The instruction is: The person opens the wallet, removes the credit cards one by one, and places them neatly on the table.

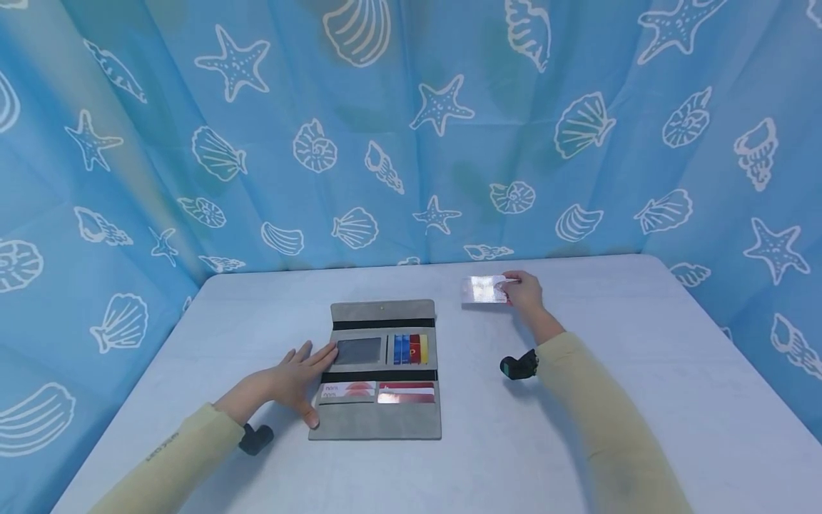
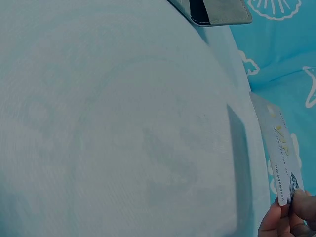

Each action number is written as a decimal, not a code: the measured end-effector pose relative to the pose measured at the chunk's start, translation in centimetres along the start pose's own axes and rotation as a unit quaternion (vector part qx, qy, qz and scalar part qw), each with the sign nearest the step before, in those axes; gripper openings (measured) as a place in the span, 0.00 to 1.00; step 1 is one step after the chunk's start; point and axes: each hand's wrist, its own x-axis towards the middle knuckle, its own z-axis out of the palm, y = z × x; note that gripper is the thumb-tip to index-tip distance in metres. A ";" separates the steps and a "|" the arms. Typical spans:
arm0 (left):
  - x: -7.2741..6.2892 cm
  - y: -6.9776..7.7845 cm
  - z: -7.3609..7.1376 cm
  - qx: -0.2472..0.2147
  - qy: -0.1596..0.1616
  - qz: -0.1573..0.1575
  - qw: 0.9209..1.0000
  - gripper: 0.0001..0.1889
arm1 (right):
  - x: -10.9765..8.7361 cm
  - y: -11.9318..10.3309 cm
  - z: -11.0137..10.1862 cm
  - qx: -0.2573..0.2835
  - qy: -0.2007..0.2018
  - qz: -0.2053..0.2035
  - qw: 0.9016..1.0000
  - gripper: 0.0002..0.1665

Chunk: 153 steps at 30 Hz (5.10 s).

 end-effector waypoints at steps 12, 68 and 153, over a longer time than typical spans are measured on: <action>-0.3 -0.1 0.1 -0.004 0.003 0.002 1.000 0.65 | 1.0 1.1 2.2 0.008 0.028 0.043 0.999 0.23; -0.6 0.0 -0.4 -0.006 0.001 0.011 1.000 0.64 | 0.3 1.1 0.3 0.027 -0.065 0.050 0.996 0.25; -0.9 -0.2 -0.5 -0.011 0.004 0.022 1.000 0.64 | -9.8 -2.6 10.0 -0.200 -0.190 -0.150 0.949 0.21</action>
